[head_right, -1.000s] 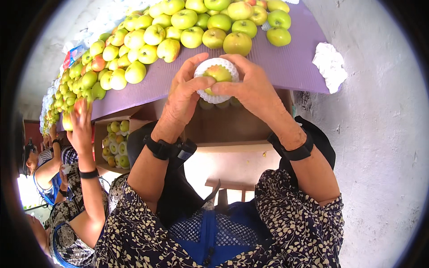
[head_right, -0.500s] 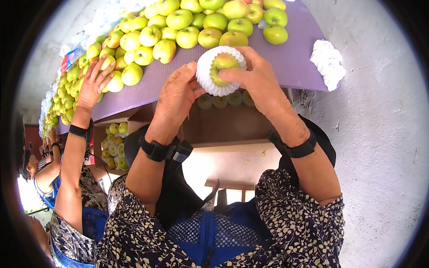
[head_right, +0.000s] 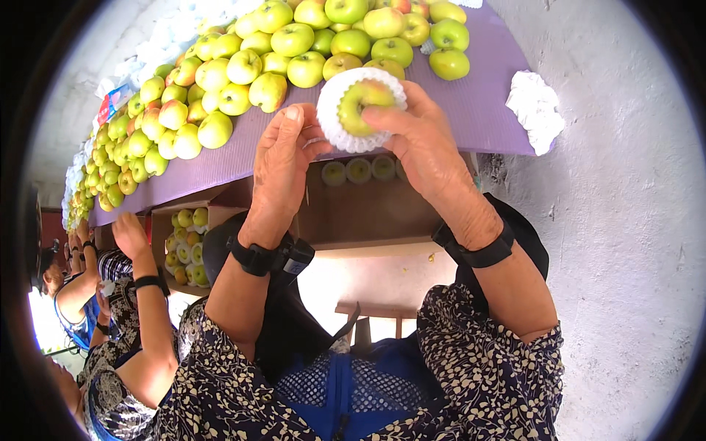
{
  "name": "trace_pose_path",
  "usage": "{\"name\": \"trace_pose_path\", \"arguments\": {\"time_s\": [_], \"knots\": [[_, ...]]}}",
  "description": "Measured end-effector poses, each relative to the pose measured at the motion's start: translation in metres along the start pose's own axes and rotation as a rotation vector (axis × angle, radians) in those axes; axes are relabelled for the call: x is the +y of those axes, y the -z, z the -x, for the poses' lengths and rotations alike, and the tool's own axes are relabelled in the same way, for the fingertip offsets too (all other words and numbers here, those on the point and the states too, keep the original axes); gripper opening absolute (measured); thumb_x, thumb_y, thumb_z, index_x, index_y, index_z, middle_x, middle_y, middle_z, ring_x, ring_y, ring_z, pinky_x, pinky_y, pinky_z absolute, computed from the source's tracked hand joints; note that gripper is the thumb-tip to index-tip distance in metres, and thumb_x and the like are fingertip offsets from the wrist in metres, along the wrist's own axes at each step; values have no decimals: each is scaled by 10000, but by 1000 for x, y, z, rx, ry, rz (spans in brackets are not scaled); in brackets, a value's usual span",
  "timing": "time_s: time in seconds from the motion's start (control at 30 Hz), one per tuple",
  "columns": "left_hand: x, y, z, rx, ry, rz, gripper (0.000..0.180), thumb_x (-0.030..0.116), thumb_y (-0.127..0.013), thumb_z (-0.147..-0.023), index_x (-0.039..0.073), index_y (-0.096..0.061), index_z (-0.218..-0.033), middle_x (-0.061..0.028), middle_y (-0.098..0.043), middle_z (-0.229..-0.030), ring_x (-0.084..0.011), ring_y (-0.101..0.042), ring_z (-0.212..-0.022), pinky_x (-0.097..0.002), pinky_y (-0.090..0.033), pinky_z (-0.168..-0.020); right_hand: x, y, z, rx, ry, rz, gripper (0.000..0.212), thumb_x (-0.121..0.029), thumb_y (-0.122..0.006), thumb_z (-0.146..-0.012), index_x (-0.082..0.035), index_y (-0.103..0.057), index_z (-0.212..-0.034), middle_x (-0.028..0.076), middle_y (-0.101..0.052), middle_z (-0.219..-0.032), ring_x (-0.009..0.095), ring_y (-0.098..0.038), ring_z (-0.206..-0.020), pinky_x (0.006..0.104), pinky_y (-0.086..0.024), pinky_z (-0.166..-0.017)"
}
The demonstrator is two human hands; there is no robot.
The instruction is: The person packs fruit by hand, picking up a foam sleeve and an apple, sliding the apple into the sleeve, and placing the sleeved apple into a cardboard box.
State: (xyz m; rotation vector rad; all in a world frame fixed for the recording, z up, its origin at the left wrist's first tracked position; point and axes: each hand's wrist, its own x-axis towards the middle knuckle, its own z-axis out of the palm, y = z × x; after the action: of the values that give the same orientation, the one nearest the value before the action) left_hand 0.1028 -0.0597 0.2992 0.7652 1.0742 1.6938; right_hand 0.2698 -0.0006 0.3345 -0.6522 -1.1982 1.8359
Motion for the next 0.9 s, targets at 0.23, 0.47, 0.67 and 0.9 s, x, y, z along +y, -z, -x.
{"name": "trace_pose_path", "arguments": {"time_s": [0.23, 0.47, 0.67, 0.9], "knots": [[4, -7, 7, -161, 2, -104, 162, 195, -639, -878, 37, -619, -910, -19, -620, -817, -85, -563, -743, -231, -464, -663, 3, 6, -5, 86, 25, 4, 422, -121, -575, -861, 20, -457, -1241, 108, -552, -1183, 215, -556, -1097, 371, -457, -937], [8, -5, 5, -265, -16, -41, 138, 172, -621, -888, 36, -607, -896, -37, -631, -825, -95, -569, -750, -238, -466, -678, 2, 7, -3, -67, -40, -159, 436, -173, -539, -890, 38, -441, -1259, 119, -558, -1199, 221, -565, -1095, 381, -461, -933], [11, -7, 5, -308, -39, 9, 104, 131, -604, -896, 41, -567, -933, -49, -636, -847, -103, -589, -771, -239, -478, -678, 3, 10, -3, -92, -90, -262, 425, -191, -498, -907, 48, -441, -1253, 126, -557, -1211, 226, -564, -1103, 388, -454, -953], [8, -15, 13, -305, -20, -66, 172, 20, -659, -832, 61, -555, -962, -31, -627, -883, -78, -578, -782, -212, -465, -686, 6, 10, -5, -91, -84, -291, 478, -262, -467, -932, 36, -400, -1300, 132, -543, -1255, 238, -554, -1135, 388, -456, -957]]}}
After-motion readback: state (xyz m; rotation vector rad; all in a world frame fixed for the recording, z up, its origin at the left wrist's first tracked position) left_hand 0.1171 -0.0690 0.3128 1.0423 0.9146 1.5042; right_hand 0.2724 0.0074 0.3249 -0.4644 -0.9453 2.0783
